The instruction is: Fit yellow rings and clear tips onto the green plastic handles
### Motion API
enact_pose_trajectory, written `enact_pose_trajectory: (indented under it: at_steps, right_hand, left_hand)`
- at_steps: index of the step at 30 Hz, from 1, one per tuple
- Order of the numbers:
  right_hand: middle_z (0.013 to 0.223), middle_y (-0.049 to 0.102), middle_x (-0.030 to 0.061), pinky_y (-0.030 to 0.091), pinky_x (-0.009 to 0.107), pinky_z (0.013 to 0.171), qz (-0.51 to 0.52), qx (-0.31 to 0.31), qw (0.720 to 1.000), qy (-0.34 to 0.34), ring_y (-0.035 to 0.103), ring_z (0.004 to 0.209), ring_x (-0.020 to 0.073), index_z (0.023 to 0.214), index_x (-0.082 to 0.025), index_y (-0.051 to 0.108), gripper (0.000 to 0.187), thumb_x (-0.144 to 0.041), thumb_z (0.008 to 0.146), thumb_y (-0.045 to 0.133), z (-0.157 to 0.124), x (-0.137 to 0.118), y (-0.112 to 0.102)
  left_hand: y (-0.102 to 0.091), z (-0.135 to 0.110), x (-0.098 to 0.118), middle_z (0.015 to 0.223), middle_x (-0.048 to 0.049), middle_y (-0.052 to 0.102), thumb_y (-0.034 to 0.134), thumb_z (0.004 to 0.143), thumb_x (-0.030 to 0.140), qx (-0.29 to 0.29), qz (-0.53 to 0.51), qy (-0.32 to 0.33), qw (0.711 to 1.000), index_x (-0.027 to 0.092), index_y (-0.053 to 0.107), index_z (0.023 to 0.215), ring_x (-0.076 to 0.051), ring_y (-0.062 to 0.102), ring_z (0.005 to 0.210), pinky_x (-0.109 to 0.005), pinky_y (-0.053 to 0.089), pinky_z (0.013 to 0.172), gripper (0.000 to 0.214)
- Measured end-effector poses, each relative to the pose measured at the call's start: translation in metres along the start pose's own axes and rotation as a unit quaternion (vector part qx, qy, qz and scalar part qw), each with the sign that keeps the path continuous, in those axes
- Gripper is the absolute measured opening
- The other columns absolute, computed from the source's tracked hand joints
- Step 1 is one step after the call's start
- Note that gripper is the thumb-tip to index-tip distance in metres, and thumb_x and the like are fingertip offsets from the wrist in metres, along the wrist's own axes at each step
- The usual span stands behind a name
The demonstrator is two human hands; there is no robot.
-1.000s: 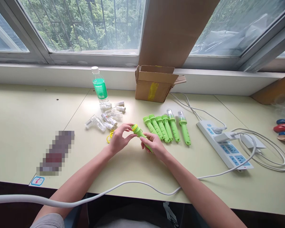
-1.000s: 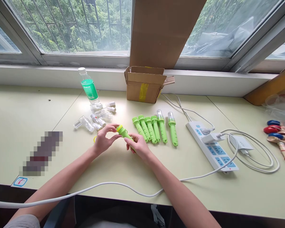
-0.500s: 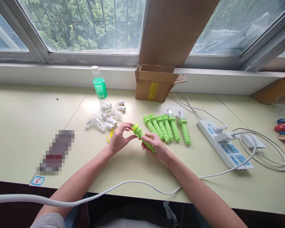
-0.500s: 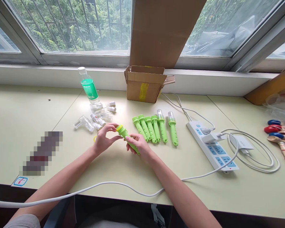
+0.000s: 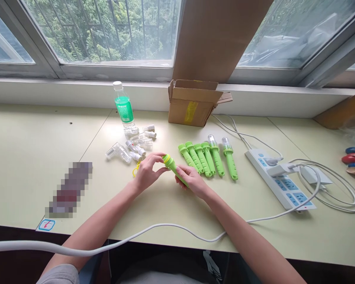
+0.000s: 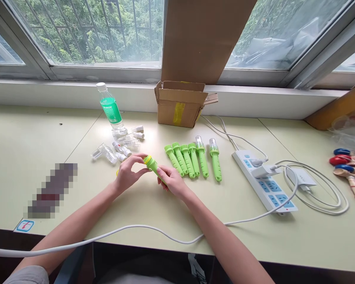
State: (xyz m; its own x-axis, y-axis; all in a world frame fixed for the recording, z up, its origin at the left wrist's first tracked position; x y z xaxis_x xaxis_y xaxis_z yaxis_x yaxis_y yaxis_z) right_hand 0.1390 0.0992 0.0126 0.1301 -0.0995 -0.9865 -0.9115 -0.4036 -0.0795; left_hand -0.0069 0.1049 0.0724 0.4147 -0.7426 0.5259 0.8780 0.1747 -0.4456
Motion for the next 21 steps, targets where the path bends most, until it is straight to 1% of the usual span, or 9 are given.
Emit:
enact_pose_trajectory:
  at_steps: [2, 5, 10, 14, 18, 21]
  right_hand:
    - [0.054, 0.050, -0.0037, 0.032, 0.022, 0.038, 0.003, -0.001, 1.000, -0.002, 0.041, 0.040, 0.0086, 0.085, -0.018, 0.060, 0.040, -0.055, 0.087, 0.045, 0.0009, 0.0023, 0.0005]
    - [0.053, 0.050, -0.0038, 0.031, 0.022, 0.038, 0.013, -0.005, 1.000, -0.001, 0.039, 0.038, 0.0082, 0.082, -0.018, 0.059, 0.040, -0.055, 0.087, 0.044, 0.0018, 0.0056, 0.0006]
    - [0.052, 0.051, -0.0036, 0.029, 0.021, 0.036, 0.035, -0.009, 0.999, 0.012, 0.039, 0.037, 0.0078, 0.089, -0.016, 0.061, 0.040, -0.053, 0.088, 0.045, 0.0016, 0.0082, -0.0015]
    - [0.050, 0.051, -0.0040, 0.026, 0.021, 0.035, 0.043, -0.023, 0.999, 0.021, 0.036, 0.035, 0.0069, 0.095, -0.015, 0.062, 0.041, -0.051, 0.089, 0.044, 0.0003, 0.0064, -0.0010]
    - [0.046, 0.048, -0.0063, 0.024, 0.020, 0.033, 0.030, -0.029, 0.999, 0.024, 0.032, 0.032, 0.0061, 0.098, -0.015, 0.060, 0.038, -0.050, 0.085, 0.052, -0.0002, 0.0048, 0.0003]
    - [0.046, 0.048, -0.0073, 0.026, 0.019, 0.033, 0.025, -0.020, 0.999, 0.023, 0.032, 0.032, 0.0056, 0.099, -0.015, 0.058, 0.037, -0.047, 0.081, 0.059, 0.0002, 0.0051, 0.0000]
  left_hand:
    - [0.0016, 0.0001, -0.0005, 0.104, -0.0091, 0.067, 0.068, 0.078, 0.022, -0.005, -0.004, -0.004, 1.000, 0.018, 0.053, 0.091, -0.018, 0.066, 0.093, -0.034, 0.058, 0.075, 0.020]
    - [0.0037, -0.0002, -0.0018, 0.104, -0.0085, 0.067, 0.067, 0.079, 0.022, -0.012, -0.008, -0.009, 1.000, 0.019, 0.054, 0.092, -0.017, 0.066, 0.092, -0.033, 0.058, 0.073, 0.019]
    - [0.0046, -0.0003, -0.0017, 0.105, -0.0081, 0.066, 0.068, 0.078, 0.022, -0.018, -0.012, -0.007, 1.000, 0.019, 0.054, 0.092, -0.017, 0.065, 0.092, -0.034, 0.058, 0.075, 0.020]
    - [0.0036, 0.0005, -0.0001, 0.102, -0.0080, 0.067, 0.070, 0.076, 0.025, -0.007, -0.021, -0.009, 1.000, 0.018, 0.053, 0.092, -0.017, 0.066, 0.093, -0.031, 0.058, 0.071, 0.024]
    - [0.0051, 0.0009, -0.0012, 0.103, -0.0085, 0.066, 0.070, 0.076, 0.026, -0.012, -0.030, -0.023, 0.999, 0.018, 0.053, 0.091, -0.017, 0.066, 0.092, -0.031, 0.059, 0.070, 0.024]
    - [0.0053, 0.0010, -0.0019, 0.103, -0.0083, 0.067, 0.069, 0.077, 0.026, -0.011, -0.031, -0.025, 0.999, 0.018, 0.052, 0.089, -0.016, 0.066, 0.088, -0.032, 0.058, 0.071, 0.022]
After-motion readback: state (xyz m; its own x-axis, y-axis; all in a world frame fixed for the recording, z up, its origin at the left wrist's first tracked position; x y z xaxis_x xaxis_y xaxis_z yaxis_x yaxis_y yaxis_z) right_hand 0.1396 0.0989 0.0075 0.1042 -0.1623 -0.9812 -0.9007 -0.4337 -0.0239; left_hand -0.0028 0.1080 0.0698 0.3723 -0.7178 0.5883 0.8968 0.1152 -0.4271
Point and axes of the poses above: each hand's wrist, its own z-axis towards the middle knuckle, its own y-axis out of the palm, x = y × z, the point moved 8 cm from there along z, towards the middle knuckle
